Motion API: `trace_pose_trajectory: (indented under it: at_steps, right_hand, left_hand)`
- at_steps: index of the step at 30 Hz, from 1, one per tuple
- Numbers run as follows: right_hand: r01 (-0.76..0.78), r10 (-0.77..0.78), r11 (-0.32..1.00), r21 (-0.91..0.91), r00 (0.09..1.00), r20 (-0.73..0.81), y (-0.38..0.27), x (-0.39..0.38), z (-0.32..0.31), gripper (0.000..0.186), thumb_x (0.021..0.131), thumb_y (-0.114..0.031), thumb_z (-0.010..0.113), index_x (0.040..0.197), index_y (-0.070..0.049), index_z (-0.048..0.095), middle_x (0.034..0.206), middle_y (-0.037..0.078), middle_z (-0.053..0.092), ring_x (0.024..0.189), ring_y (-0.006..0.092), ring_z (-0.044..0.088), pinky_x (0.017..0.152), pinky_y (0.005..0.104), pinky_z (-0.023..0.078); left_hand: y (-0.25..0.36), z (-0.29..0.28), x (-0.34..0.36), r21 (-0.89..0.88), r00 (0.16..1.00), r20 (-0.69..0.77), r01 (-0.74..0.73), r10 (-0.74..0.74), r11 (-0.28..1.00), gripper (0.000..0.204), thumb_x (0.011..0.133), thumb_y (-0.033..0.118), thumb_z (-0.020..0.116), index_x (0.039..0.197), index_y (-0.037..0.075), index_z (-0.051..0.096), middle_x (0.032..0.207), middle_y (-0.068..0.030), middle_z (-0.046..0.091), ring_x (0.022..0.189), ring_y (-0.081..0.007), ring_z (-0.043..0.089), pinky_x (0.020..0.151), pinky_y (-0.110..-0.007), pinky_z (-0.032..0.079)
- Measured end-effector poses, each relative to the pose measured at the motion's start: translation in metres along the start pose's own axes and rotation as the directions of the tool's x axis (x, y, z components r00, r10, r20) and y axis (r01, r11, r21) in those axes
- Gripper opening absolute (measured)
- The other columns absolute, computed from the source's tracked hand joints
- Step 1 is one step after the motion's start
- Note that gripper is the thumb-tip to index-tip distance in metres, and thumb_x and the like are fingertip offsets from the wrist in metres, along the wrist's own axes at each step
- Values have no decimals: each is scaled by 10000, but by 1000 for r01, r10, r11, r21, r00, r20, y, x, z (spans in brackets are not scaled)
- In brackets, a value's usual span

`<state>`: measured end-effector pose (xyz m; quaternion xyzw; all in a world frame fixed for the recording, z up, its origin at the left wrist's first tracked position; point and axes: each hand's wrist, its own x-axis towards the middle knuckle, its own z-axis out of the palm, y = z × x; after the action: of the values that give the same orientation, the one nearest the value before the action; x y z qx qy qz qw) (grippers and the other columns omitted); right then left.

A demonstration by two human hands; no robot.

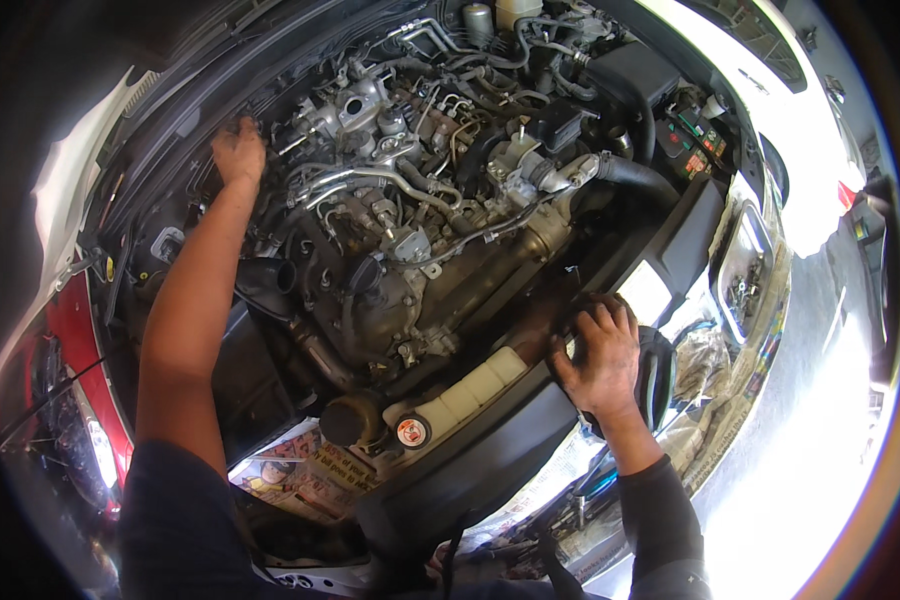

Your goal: The person works on a car engine with the hood open, using a wrench to loosen and remove bolts from the engine block. They remove a metal engine component and place it on a cardboard sheet on the floor. The person continues to manipulate engine parts and tools throughout the clip.

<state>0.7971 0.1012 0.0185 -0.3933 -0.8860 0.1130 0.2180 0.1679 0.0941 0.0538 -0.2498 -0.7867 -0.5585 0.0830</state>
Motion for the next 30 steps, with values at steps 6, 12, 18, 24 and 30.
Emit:
trace_pose_trajectory:
  at_steps: [6, 12, 18, 24, 30]
  right_hand:
    - [16, -16, 1000, 13, 1000, 1, 2, -2, 0, 308, 868, -314, 783, 1023, -51, 745, 1244, 187, 706, 1329, 411, 595, 1231, 571, 396]
    - [25, -24, 1000, 18, 1000, -11, 2, -1, 1, 346, 857, -304, 781, 1050, -21, 737, 1241, 205, 693, 1287, 448, 595, 1175, 574, 429]
    - [22, -22, 1000, -3, 1000, 0, 1, -1, 1, 339, 856, -303, 786, 1051, -30, 741, 1248, 200, 698, 1309, 438, 592, 1197, 577, 416]
    - [29, -29, 1000, 9, 1000, -11, 4, -1, 2, 334, 860, -310, 791, 1060, -45, 752, 1251, 193, 709, 1307, 422, 606, 1212, 578, 412]
    - [25, -25, 1000, 7, 1000, 7, 2, -1, -1, 322, 862, -298, 791, 1057, -45, 749, 1261, 197, 706, 1300, 424, 610, 1199, 577, 419]
  left_hand:
    - [10, 25, -17, -32, 994, -66, 82, -84, 996, 390, 1022, 303, 683, 1121, -65, 763, 978, -239, 794, 969, -378, 771, 939, -472, 563]
    - [9, 16, -40, 224, 967, 55, -255, 250, 941, 477, 1058, 413, 640, 1164, -30, 784, 1115, -276, 805, 1110, -461, 760, 1023, -502, 548]
    - [13, 11, 26, 396, 986, 160, -102, 41, 912, 564, 1047, 508, 579, 1151, 9, 820, 1129, -253, 817, 1205, -465, 733, 1083, -517, 533]
    - [35, 0, 21, 719, 889, 146, -397, 434, 571, 388, 985, 305, 699, 1218, 11, 797, 1236, -245, 789, 1124, -477, 760, 1042, -537, 586]
    - [88, 8, 21, 785, 778, 573, -611, 259, 101, 333, 1031, 313, 683, 1186, 35, 780, 1134, -268, 799, 1076, -482, 778, 928, -575, 634]
